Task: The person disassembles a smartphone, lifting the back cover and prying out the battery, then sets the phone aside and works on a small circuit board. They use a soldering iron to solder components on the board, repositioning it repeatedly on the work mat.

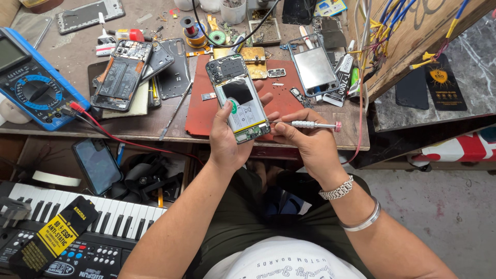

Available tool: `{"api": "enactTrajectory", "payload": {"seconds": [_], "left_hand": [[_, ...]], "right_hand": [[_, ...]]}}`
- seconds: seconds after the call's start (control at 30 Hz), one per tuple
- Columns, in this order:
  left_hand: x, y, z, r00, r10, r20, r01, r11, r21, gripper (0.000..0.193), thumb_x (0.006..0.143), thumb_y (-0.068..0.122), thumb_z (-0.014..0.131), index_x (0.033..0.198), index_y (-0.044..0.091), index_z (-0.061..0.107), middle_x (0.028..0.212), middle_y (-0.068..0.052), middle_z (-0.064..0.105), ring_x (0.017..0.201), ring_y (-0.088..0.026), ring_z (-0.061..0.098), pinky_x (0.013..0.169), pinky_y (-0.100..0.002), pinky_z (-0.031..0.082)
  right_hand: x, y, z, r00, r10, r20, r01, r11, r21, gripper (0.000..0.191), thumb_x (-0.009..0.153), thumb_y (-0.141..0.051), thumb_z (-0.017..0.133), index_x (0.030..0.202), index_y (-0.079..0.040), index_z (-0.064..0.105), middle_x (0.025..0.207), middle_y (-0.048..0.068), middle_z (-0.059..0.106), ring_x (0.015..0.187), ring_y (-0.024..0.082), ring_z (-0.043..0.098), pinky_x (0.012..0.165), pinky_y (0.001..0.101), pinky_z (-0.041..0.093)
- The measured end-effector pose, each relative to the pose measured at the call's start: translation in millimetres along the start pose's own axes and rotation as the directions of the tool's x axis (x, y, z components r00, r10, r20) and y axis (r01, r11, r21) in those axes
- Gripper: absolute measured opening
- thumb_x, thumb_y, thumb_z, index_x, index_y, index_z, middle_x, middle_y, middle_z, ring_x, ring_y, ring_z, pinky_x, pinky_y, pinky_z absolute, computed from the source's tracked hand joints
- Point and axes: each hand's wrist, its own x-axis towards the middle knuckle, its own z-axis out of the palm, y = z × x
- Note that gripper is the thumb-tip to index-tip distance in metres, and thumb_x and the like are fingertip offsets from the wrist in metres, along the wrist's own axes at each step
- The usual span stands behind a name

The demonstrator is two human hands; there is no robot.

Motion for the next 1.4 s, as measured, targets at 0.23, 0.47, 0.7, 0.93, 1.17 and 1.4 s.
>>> {"api": "enactTrajectory", "payload": {"seconds": [0.23,0.47,0.7,0.93,1.17,1.4], "left_hand": [[3,-4,-5,0.998,0.019,-0.059,-0.024,0.997,-0.078,0.058,0.108,0.038,0.036,0.157,0.009,0.03,0.153,-0.017,0.046,0.143,-0.037,0.047,0.114,-0.061,0.048],[2,-4,-7,0.996,0.008,-0.084,-0.015,0.997,-0.075,0.056,0.109,0.04,0.032,0.157,0.009,0.029,0.152,-0.017,0.046,0.144,-0.036,0.047,0.113,-0.059,0.05],[2,-5,-8,0.995,0.02,-0.095,-0.024,0.999,-0.042,0.054,0.11,0.04,0.031,0.155,0.008,0.032,0.15,-0.017,0.048,0.14,-0.036,0.05,0.108,-0.056,0.054],[1,-6,-11,0.996,0.031,-0.081,-0.032,0.999,-0.004,0.054,0.112,0.041,0.03,0.153,0.007,0.036,0.149,-0.015,0.051,0.128,-0.032,0.057,0.097,-0.046,0.06],[2,-4,-9,0.993,0.037,-0.113,-0.038,0.999,-0.01,0.051,0.11,0.04,0.035,0.15,0.008,0.038,0.145,-0.014,0.053,0.125,-0.028,0.061,0.094,-0.044,0.062],[3,-5,-8,0.99,0.038,-0.139,-0.032,0.999,0.044,0.067,0.106,0.056,0.044,0.15,0.006,0.042,0.145,-0.013,0.054,0.127,-0.026,0.06,0.093,-0.044,0.062]], "right_hand": [[-17,0,7,0.957,-0.273,0.096,0.29,0.915,-0.282,0.012,0.096,0.003,0.073,0.106,0.002,0.065,0.108,0.014,0.073,0.101,0.019,0.072,0.088,0.0311,0.06],[-20,-6,25,0.815,-0.489,0.312,0.576,0.621,-0.532,0.016,0.086,0.006,0.078,0.097,-0.002,0.071,0.109,0.011,0.075,0.107,0.022,0.075,0.095,0.0325,0.061],[-22,-8,29,0.755,-0.555,0.35,0.639,0.499,-0.586,0.021,0.083,0.006,0.08,0.1,-0.004,0.072,0.111,0.011,0.075,0.107,0.025,0.074,0.095,0.0347,0.06],[-23,0,31,0.685,-0.626,0.373,0.704,0.435,-0.562,0.026,0.086,0.009,0.077,0.105,-0.006,0.069,0.116,0.011,0.075,0.111,0.027,0.073,0.097,0.0362,0.059],[-21,5,33,0.641,-0.665,0.383,0.733,0.382,-0.562,0.025,0.087,0.007,0.078,0.104,-0.007,0.067,0.112,0.011,0.074,0.108,0.028,0.073,0.095,0.0372,0.059],[-22,4,26,0.677,-0.635,0.372,0.708,0.424,-0.564,0.023,0.089,0.0,0.082,0.106,-0.007,0.069,0.105,0.006,0.075,0.1,0.022,0.074,0.088,0.0343,0.06]]}}
